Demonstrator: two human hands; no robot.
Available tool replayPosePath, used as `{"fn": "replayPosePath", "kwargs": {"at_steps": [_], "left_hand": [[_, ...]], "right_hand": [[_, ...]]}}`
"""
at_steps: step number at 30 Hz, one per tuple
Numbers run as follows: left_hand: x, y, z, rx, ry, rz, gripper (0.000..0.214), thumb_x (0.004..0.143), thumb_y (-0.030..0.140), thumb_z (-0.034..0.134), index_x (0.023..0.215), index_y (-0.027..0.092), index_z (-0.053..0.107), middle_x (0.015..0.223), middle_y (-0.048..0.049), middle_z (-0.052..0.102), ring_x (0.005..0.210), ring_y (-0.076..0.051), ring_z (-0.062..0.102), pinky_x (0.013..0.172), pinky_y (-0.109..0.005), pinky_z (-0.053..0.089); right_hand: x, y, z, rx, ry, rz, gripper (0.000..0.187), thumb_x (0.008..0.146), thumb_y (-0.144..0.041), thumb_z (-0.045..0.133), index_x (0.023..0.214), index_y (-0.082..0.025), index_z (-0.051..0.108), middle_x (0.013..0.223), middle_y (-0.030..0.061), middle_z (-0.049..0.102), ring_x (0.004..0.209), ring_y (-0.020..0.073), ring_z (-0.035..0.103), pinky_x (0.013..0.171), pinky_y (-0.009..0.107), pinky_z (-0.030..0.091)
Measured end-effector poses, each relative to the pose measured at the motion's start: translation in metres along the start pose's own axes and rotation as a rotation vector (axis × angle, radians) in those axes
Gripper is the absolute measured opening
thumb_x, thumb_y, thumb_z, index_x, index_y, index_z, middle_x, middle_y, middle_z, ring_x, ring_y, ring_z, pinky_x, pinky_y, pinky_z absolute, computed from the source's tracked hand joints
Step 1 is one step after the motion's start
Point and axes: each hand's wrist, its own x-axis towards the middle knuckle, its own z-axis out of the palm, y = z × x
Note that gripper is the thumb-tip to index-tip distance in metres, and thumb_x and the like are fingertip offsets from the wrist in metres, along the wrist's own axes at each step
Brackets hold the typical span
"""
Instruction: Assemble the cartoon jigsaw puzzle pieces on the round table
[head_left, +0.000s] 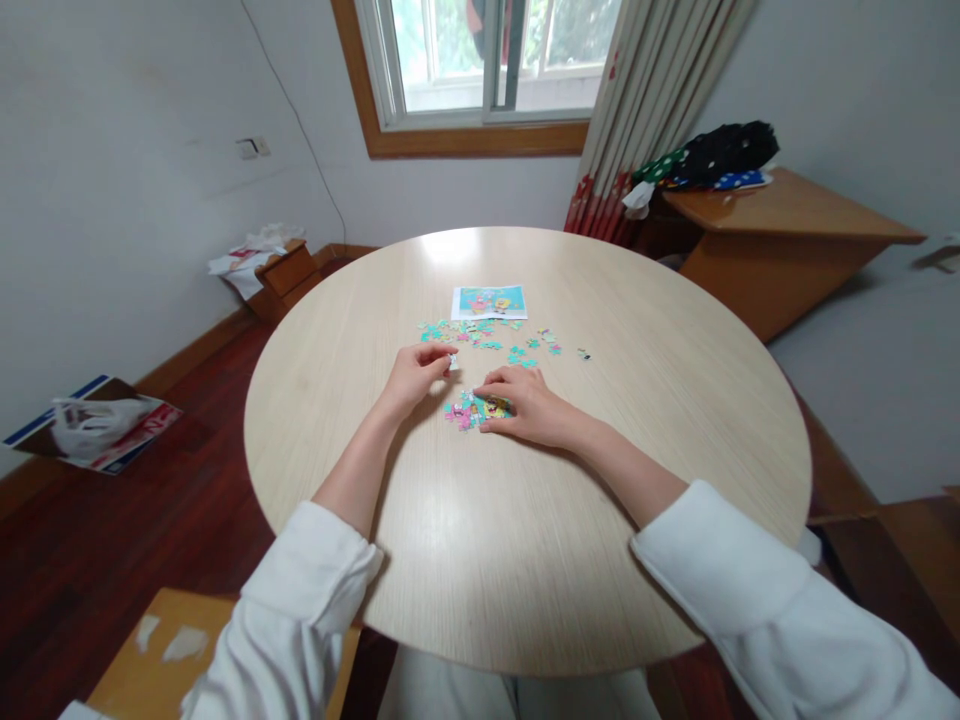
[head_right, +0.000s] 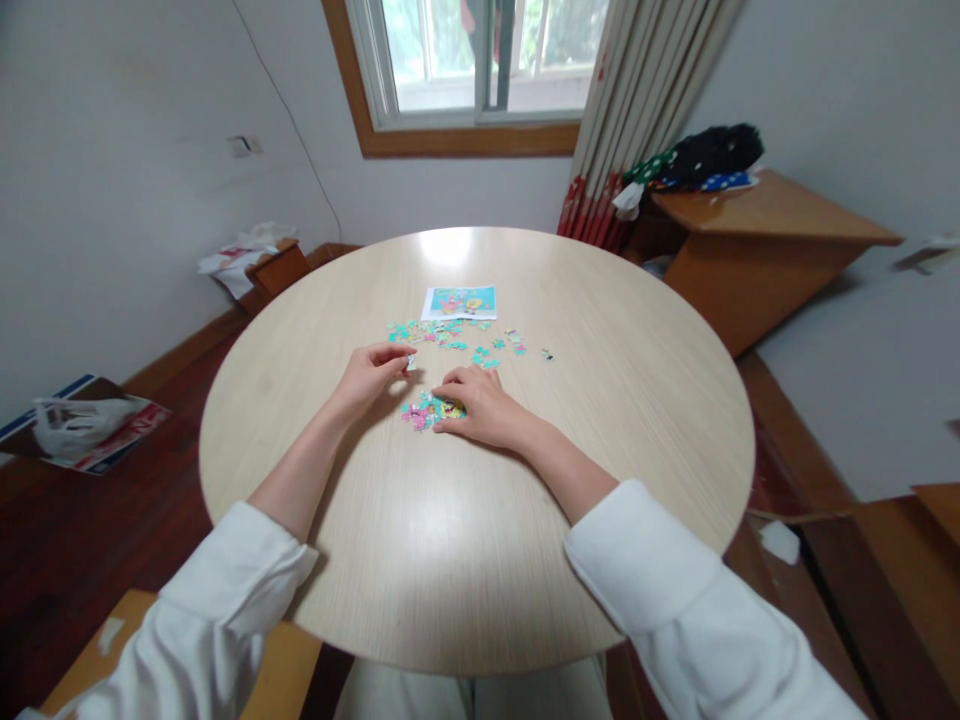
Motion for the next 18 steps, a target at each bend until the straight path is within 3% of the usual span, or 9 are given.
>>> {"fn": "replayPosePath", "kwargs": {"at_steps": [8, 18], "left_hand": [[0.001, -0.003, -0.002, -0.039, -0.123, -0.006, 0.032, 0.058, 0.032, 0.078, 0.082, 0.014, 0.07, 0.061, 0.0006, 0.061, 0.056, -0.011, 0.057, 0.061, -0.028, 0.049], [-0.001, 0.002, -0.001, -0.026, -0.143, -0.03, 0.029, 0.054, 0.033, 0.082, 0.072, 0.013, 0.07, 0.061, -0.0019, 0.063, 0.054, -0.013, 0.06, 0.059, -0.03, 0.049]], "right_hand": [[0.006, 0.017, 0.005, -0.055, 0.077, 0.047, 0.036, 0.084, -0.039, 0.068, 0.115, -0.023, 0.07, 0.114, 0.0121, 0.064, 0.109, 0.0286, 0.054, 0.095, 0.045, 0.034], [0.011, 0.028, 0.01, -0.053, 0.137, 0.097, 0.036, 0.082, -0.037, 0.07, 0.114, -0.02, 0.07, 0.116, 0.0127, 0.065, 0.112, 0.0289, 0.054, 0.098, 0.045, 0.034]]}}
